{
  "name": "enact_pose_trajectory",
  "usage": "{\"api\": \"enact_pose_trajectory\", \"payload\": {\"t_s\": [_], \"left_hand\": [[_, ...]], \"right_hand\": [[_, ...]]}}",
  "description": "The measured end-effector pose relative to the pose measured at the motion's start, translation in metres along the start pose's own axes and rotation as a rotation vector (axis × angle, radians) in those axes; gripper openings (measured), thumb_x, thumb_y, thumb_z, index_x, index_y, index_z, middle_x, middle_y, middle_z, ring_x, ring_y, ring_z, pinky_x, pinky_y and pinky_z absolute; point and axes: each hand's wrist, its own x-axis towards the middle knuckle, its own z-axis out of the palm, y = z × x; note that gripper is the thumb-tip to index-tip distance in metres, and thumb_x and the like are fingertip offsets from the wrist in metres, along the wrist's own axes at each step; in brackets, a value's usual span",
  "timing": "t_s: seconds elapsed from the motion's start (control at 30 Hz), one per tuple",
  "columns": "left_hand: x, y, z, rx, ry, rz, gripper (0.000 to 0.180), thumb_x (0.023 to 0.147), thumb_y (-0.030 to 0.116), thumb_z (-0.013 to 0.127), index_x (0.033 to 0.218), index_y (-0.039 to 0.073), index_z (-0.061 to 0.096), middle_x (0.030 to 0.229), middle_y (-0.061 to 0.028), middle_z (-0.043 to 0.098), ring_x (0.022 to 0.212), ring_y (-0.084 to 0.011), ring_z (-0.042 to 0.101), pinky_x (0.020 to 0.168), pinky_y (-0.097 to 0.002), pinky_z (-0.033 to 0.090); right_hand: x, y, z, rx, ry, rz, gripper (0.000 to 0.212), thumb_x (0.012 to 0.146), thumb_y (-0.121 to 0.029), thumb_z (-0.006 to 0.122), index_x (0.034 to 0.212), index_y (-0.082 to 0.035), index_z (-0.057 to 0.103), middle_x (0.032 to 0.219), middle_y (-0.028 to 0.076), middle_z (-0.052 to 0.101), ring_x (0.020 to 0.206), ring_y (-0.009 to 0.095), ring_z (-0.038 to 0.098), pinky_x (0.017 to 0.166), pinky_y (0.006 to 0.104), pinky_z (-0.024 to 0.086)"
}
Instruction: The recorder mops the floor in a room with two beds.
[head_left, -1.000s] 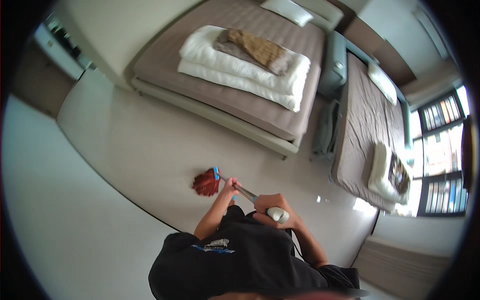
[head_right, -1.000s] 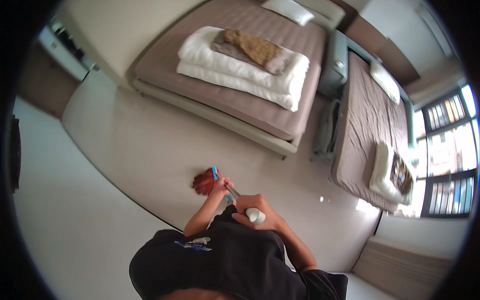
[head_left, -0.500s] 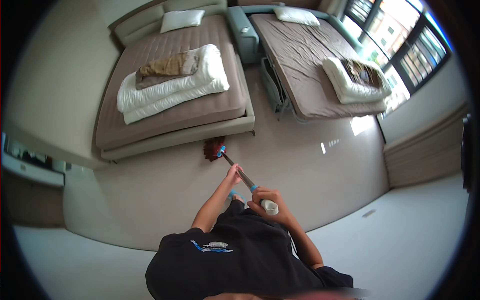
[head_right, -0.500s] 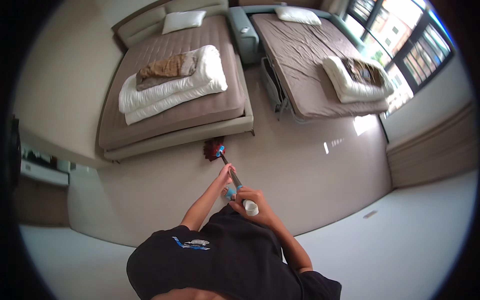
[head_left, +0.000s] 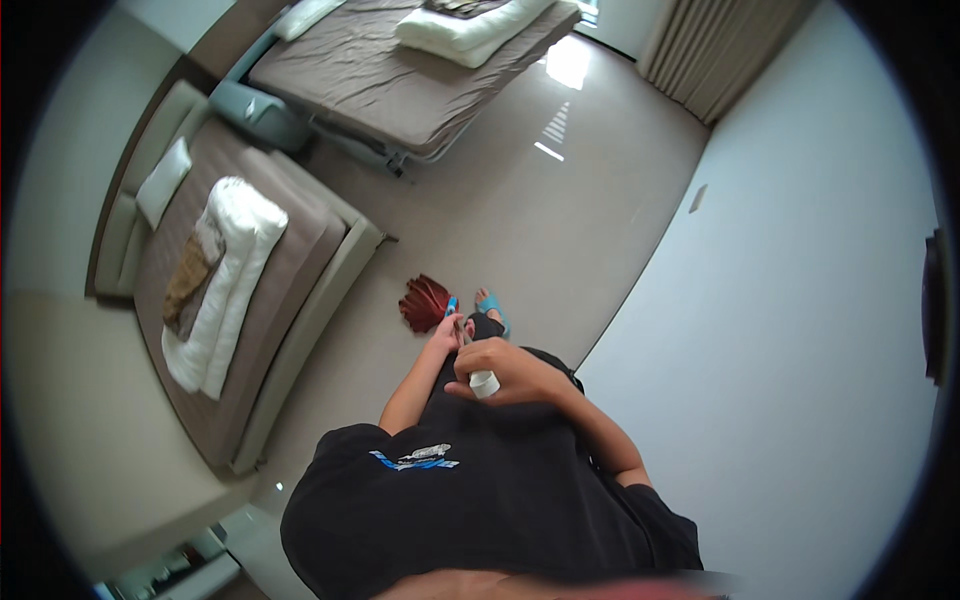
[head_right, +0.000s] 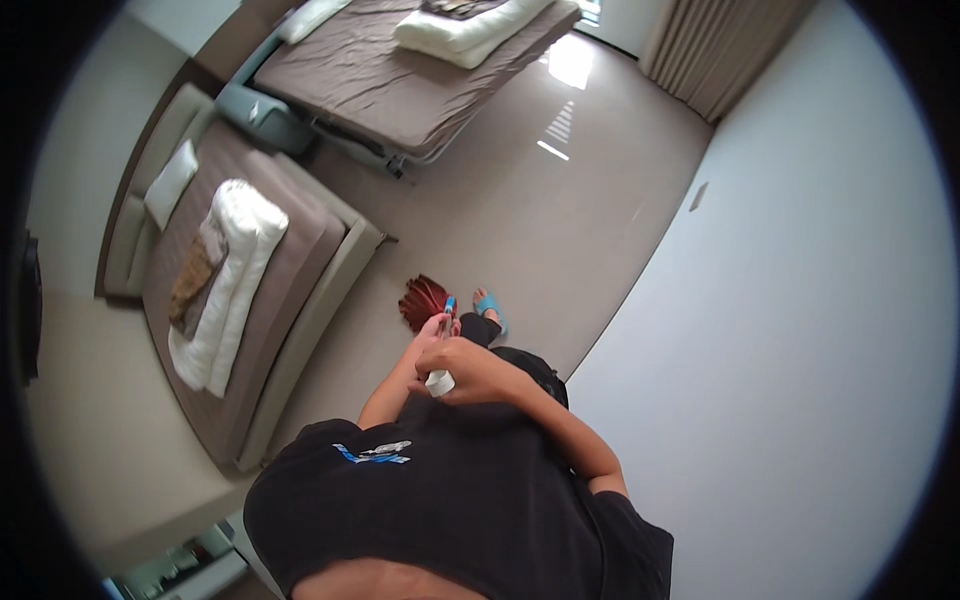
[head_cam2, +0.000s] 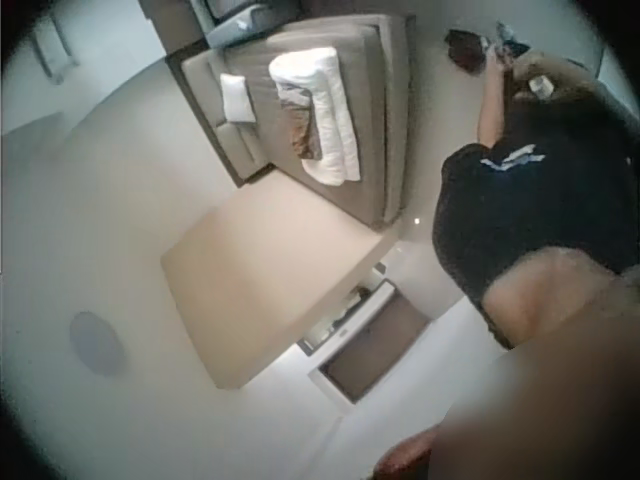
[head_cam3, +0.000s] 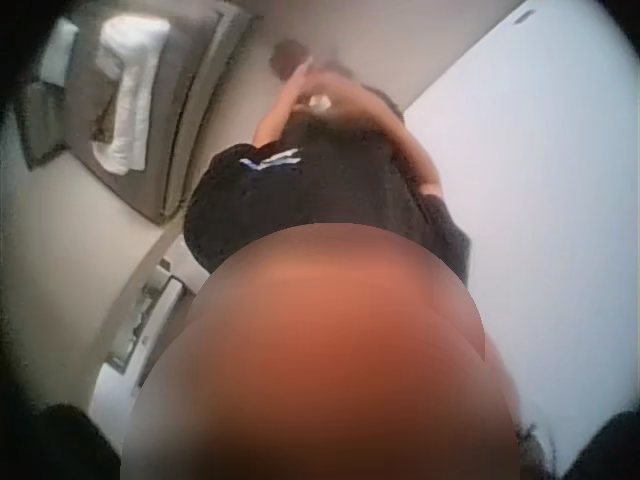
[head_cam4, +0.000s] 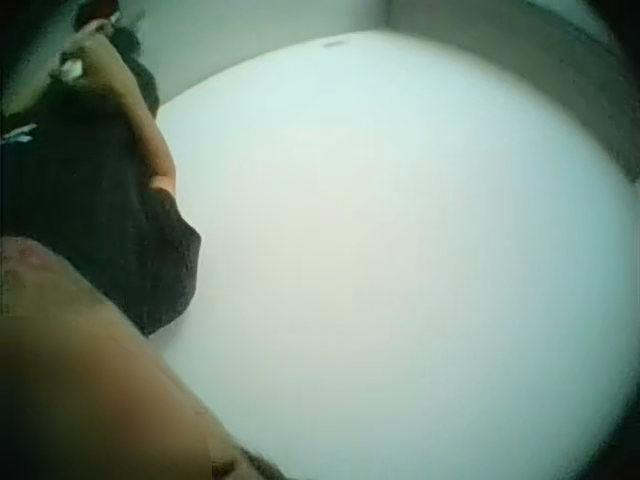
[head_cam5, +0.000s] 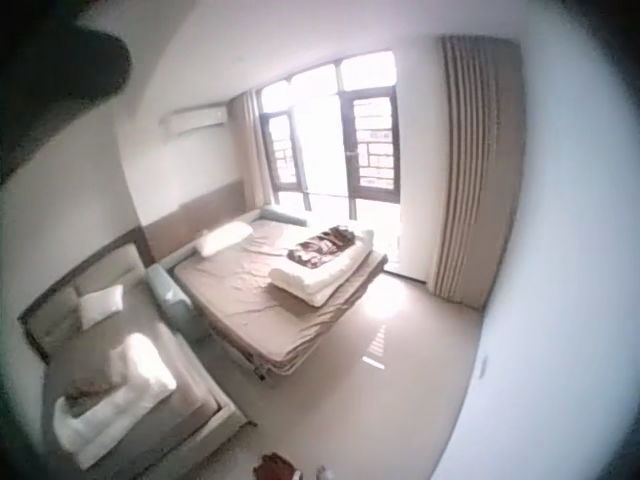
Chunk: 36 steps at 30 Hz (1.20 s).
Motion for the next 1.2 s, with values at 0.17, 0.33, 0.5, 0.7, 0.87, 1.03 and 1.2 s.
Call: {"api": "enact_pose_trajectory", "payload": {"t_s": [0.17,0.33,0.5,0.7,0.87,1.03,1.2], "left_hand": [[-0.016,-0.055,0.130,0.314,0.225,0.321,0.017,0.088,0.017,0.051,0.090,0.000,0.049,0.074,-0.0070,0.055,0.062,-0.0192,0.056,0.059,-0.0249,0.051],[-0.013,-0.018,0.165,0.484,0.216,0.332,0.015,0.087,0.015,0.050,0.087,0.001,0.049,0.072,-0.0066,0.054,0.061,-0.0194,0.055,0.058,-0.0262,0.050],[0.011,0.019,0.222,0.624,0.232,0.354,0.012,0.086,0.014,0.050,0.083,0.002,0.048,0.070,-0.0062,0.053,0.060,-0.0197,0.054,0.057,-0.0274,0.049],[0.021,0.055,0.263,0.719,0.304,0.397,0.011,0.085,0.012,0.049,0.079,0.003,0.047,0.067,-0.0058,0.052,0.058,-0.0199,0.053,0.056,-0.0289,0.048],[0.030,0.014,0.286,0.884,0.310,0.453,0.011,0.084,0.011,0.049,0.076,0.004,0.047,0.065,-0.0054,0.050,0.057,-0.0202,0.052,0.056,-0.0301,0.048],[0.033,0.029,0.326,1.037,0.363,0.558,0.011,0.083,0.010,0.048,0.073,0.005,0.046,0.063,-0.0050,0.049,0.056,-0.0204,0.051,0.055,-0.0314,0.047],[0.037,0.058,0.380,1.158,0.479,0.672,0.013,0.082,0.008,0.047,0.069,0.006,0.046,0.061,-0.0046,0.048,0.054,-0.0206,0.050,0.054,-0.0326,0.046]], "right_hand": [[-0.017,0.038,-0.048,0.117,0.286,0.200,0.026,0.081,-0.010,0.071,0.064,-0.002,0.054,0.057,0.007,0.054,0.054,0.016,0.052,0.056,0.0303,0.041],[0.020,0.086,-0.083,0.194,0.541,0.412,0.014,0.080,-0.006,0.069,0.077,-0.001,0.057,0.065,0.004,0.057,0.067,0.011,0.057,0.065,0.0275,0.046],[0.074,0.122,-0.131,-0.324,0.953,0.228,0.065,0.074,-0.010,0.072,0.128,-0.001,0.037,0.123,0.018,0.047,0.114,0.028,0.050,0.098,0.0397,0.041],[0.127,0.090,-0.182,-0.512,0.934,0.066,0.069,0.073,-0.010,0.069,0.131,0.000,0.034,0.130,0.023,0.037,0.121,0.035,0.044,0.102,0.0461,0.037],[0.194,0.086,-0.224,-0.520,0.885,-0.181,0.049,0.071,-0.005,0.068,0.117,-0.005,0.050,0.120,0.018,0.049,0.111,0.033,0.053,0.096,0.0477,0.042],[0.186,0.090,-0.274,-0.601,0.736,-0.271,0.035,0.063,0.000,0.069,0.096,-0.006,0.061,0.095,0.009,0.062,0.095,0.029,0.061,0.089,0.0450,0.046],[0.150,0.129,-0.325,-0.204,0.749,-0.010,0.031,0.069,0.001,0.067,0.099,-0.001,0.058,0.101,0.013,0.062,0.089,0.027,0.062,0.085,0.0391,0.047]]}}
